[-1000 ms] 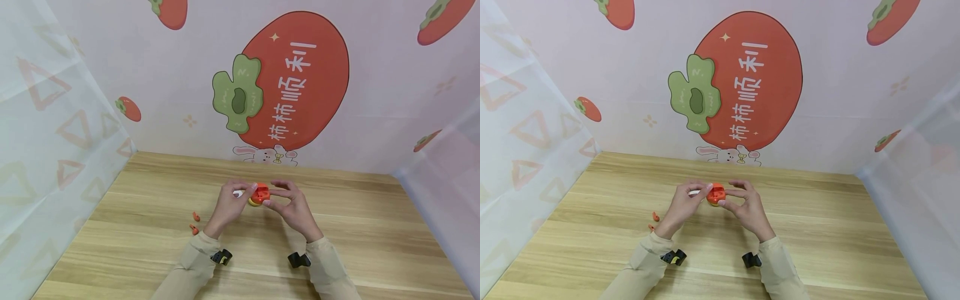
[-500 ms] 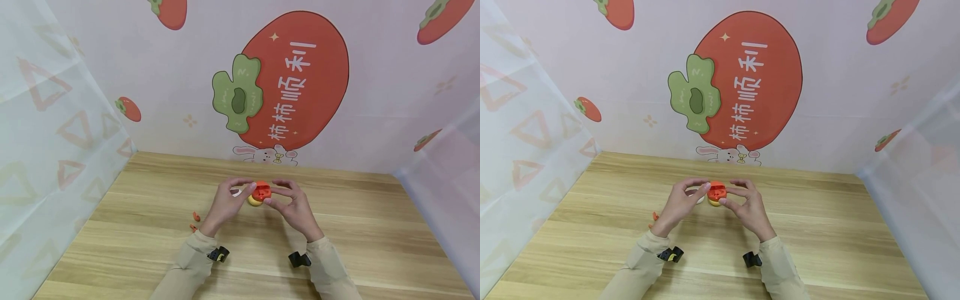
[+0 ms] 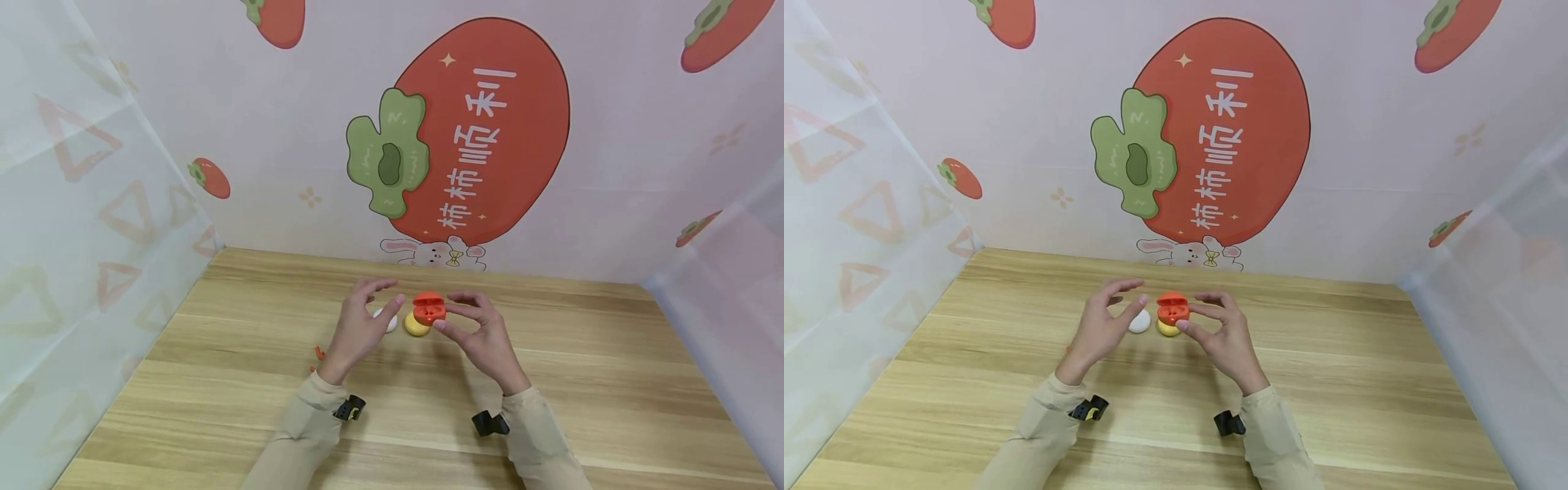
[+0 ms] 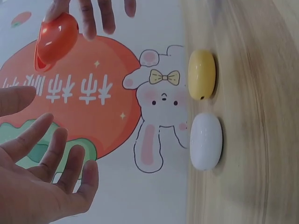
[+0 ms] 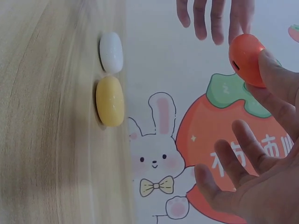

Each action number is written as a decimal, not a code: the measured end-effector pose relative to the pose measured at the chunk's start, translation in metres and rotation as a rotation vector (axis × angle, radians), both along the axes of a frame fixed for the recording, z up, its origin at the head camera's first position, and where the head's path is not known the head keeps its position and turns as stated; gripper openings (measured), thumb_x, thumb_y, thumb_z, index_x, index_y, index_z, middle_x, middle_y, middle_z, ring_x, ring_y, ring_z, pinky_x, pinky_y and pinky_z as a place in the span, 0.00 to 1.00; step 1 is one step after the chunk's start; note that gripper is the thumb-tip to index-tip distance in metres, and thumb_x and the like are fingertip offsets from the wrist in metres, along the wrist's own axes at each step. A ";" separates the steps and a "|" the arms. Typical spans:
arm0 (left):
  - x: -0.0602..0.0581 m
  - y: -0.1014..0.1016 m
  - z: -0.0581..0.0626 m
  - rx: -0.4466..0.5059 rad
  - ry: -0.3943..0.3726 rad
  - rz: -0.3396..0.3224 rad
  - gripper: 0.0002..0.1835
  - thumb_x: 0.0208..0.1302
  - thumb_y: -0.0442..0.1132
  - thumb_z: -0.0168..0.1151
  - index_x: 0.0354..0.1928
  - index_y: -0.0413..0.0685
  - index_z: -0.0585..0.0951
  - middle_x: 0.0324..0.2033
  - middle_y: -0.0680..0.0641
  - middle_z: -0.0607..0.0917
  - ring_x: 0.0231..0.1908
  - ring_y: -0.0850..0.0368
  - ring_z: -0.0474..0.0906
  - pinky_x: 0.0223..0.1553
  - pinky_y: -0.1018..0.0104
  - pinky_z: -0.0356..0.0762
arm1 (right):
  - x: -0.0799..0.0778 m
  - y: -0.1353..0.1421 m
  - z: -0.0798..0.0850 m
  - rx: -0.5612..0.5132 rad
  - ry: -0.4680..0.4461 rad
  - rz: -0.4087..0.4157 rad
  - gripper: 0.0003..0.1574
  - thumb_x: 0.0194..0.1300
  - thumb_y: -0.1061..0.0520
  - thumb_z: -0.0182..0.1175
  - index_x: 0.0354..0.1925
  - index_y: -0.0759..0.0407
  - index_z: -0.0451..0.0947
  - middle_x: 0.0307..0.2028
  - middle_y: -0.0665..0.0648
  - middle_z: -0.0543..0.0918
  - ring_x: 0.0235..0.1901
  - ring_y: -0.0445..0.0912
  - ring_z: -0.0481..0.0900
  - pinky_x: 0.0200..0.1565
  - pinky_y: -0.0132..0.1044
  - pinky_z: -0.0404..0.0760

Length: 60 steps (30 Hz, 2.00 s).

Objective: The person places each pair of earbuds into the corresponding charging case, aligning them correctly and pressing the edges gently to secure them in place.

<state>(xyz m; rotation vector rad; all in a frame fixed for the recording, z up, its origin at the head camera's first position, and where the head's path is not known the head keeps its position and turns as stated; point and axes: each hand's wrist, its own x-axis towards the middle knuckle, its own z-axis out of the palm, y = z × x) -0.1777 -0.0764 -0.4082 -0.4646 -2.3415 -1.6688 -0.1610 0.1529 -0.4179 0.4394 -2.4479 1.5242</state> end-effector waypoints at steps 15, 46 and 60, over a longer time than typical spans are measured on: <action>-0.007 -0.011 -0.001 -0.127 0.169 0.093 0.17 0.66 0.38 0.69 0.54 0.39 0.84 0.52 0.39 0.79 0.57 0.41 0.73 0.59 0.43 0.69 | 0.001 0.002 0.002 -0.001 -0.018 -0.019 0.21 0.59 0.56 0.76 0.51 0.60 0.88 0.56 0.59 0.78 0.59 0.54 0.72 0.59 0.60 0.70; -0.016 -0.038 0.017 -0.351 0.304 0.109 0.22 0.72 0.43 0.63 0.62 0.38 0.80 0.60 0.36 0.78 0.63 0.39 0.71 0.62 0.42 0.70 | 0.001 0.005 0.004 -0.016 -0.003 -0.022 0.20 0.60 0.56 0.75 0.50 0.60 0.88 0.55 0.59 0.79 0.59 0.54 0.72 0.59 0.61 0.68; -0.016 -0.093 0.005 -0.572 0.280 0.085 0.19 0.70 0.44 0.66 0.56 0.39 0.84 0.59 0.35 0.79 0.59 0.36 0.75 0.60 0.38 0.70 | 0.001 0.005 0.006 -0.028 -0.020 -0.020 0.21 0.60 0.56 0.75 0.51 0.60 0.88 0.55 0.59 0.78 0.59 0.55 0.72 0.60 0.60 0.69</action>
